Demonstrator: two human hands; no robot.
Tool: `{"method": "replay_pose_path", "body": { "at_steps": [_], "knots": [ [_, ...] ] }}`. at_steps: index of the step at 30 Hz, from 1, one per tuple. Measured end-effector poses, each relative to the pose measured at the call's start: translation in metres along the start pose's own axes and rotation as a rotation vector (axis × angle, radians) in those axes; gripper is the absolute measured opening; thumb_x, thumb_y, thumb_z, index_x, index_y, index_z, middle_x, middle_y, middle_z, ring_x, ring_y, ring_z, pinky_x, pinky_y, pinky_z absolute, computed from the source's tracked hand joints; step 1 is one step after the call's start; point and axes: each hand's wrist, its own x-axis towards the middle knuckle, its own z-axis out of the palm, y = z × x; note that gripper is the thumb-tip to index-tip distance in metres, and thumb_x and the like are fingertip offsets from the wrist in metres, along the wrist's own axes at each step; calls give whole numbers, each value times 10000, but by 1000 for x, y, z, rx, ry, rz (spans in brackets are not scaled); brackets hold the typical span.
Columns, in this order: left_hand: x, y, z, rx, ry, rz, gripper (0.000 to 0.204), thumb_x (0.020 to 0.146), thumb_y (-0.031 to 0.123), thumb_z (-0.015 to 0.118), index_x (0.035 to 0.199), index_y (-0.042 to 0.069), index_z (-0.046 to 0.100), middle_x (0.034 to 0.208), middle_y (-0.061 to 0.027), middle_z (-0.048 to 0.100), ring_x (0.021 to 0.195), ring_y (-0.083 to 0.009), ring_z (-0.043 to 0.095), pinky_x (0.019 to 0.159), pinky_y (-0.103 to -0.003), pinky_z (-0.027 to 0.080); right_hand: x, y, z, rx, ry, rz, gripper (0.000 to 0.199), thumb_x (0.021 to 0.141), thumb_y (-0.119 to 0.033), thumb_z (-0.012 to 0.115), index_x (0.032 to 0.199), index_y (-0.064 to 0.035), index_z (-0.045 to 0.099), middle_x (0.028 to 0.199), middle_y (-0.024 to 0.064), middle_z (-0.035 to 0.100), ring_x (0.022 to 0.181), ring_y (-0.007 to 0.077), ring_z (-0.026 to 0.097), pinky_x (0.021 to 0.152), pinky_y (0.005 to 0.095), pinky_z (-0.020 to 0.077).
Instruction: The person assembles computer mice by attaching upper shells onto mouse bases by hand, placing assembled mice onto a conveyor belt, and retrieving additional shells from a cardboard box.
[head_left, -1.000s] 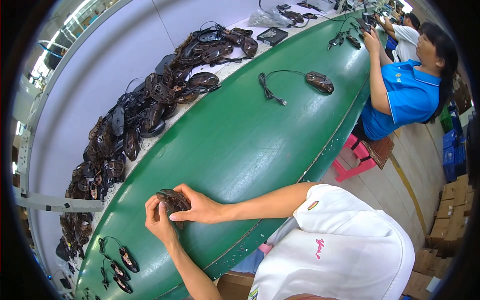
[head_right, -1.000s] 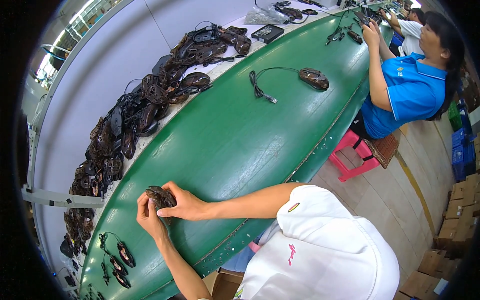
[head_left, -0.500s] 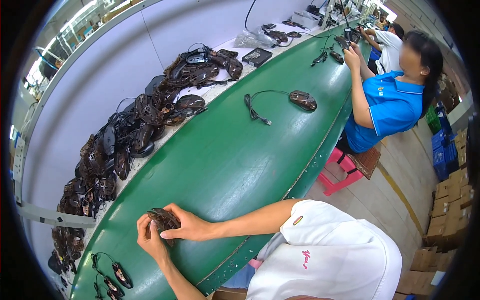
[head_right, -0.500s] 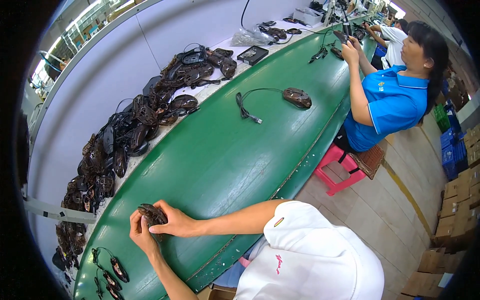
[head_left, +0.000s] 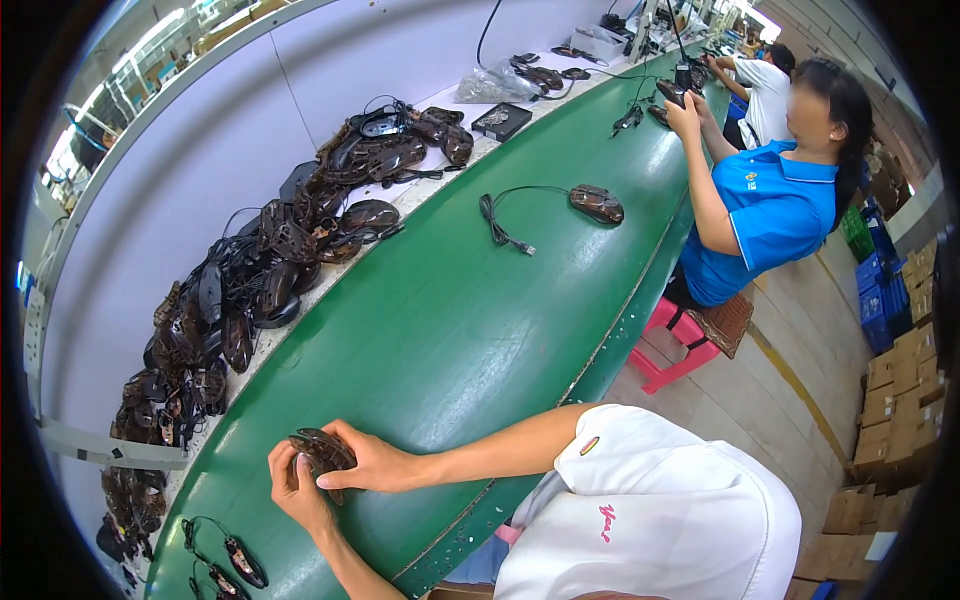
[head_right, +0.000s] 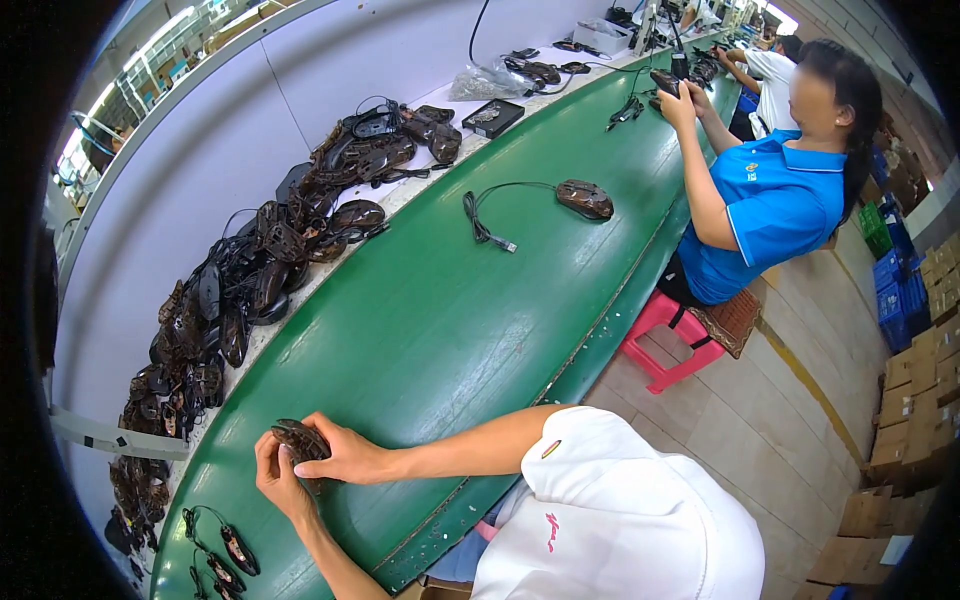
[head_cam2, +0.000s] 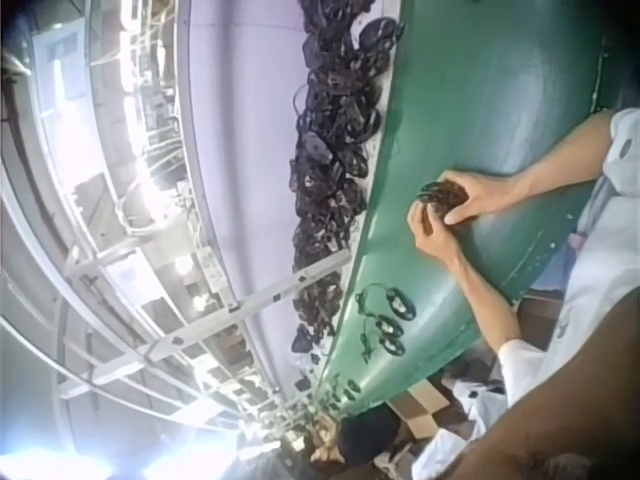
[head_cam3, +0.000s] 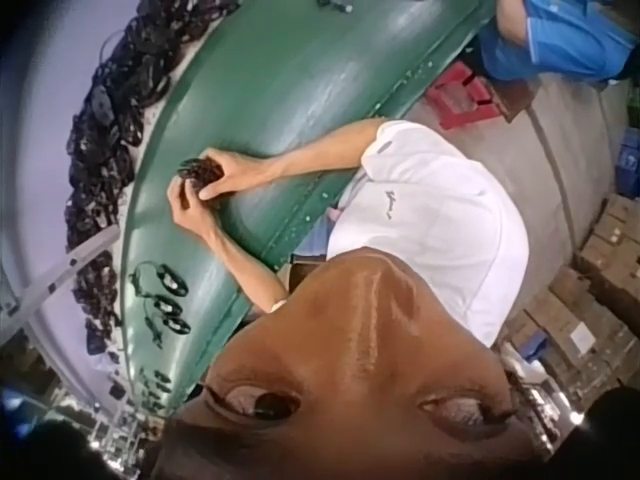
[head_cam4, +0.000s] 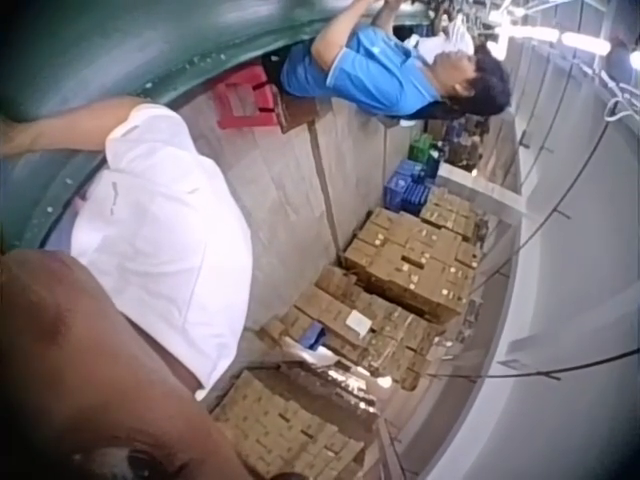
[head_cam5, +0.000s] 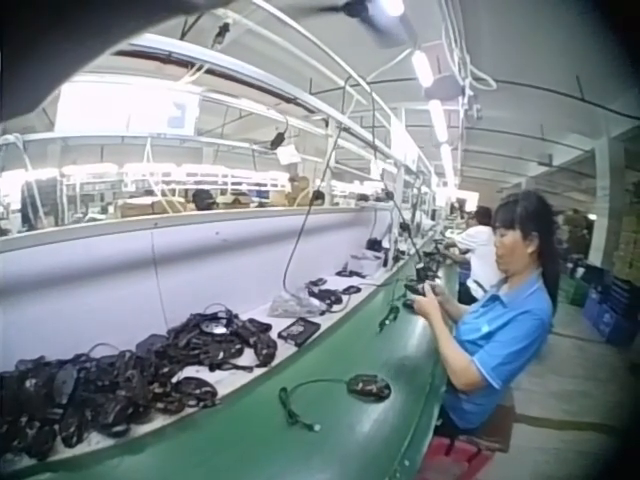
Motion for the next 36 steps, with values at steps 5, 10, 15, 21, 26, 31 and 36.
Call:
{"method": "replay_pose_path", "body": {
  "at_steps": [5,10,15,21,26,31,36],
  "knots": [
    [0,2,-1,40,1,26,148,892,-30,610,1019,-10,682,1161,-91,644,1033,-202,596,934,-302,476,-1,1,1,-40,7,-46,588,920,-280,740,1352,-30,430,1155,100,600,1008,175,572,914,335,470],
    [0,-2,-5,-37,37,-17,155,889,-29,612,1023,-5,685,1162,-83,647,1016,-188,594,898,-286,479,-3,-9,-1,-9,3,-22,545,948,-285,706,1348,-35,433,1170,97,602,1024,174,568,941,345,456],
    [1,-5,-5,-116,94,-50,145,895,-22,611,1016,3,687,1157,-77,648,988,-171,587,859,-273,479,3,2,-3,-92,53,-93,465,972,-297,661,1290,-40,438,1165,103,592,1017,190,572,925,354,460],
    [1,-14,-5,-233,125,17,83,923,-8,598,960,13,669,1146,-72,643,962,-155,575,838,-265,474,2,7,-1,-43,68,-120,394,980,-283,636,1237,-52,448,1102,83,598,951,166,568,883,337,465],
    [1,-32,-26,-246,61,-85,75,951,4,590,898,17,641,1168,-73,643,963,-152,569,844,-265,468,2,1,-1,-36,46,-95,377,971,-241,636,1245,-56,455,1054,62,614,896,136,562,848,312,467],
    [2,-19,-16,-329,176,-169,116,969,20,589,859,18,626,1126,-58,634,960,-146,558,845,-263,455,2,-3,-3,-36,15,-59,376,997,-201,636,1295,-67,450,1077,47,638,931,108,573,843,268,459],
    [2,3,3,-212,251,-57,120,988,48,591,879,16,632,1074,-44,615,936,-140,547,841,-266,452,1,-3,-4,-39,20,-63,384,993,-185,640,1306,-63,455,1089,50,640,931,101,574,829,263,461]
  ]
}}
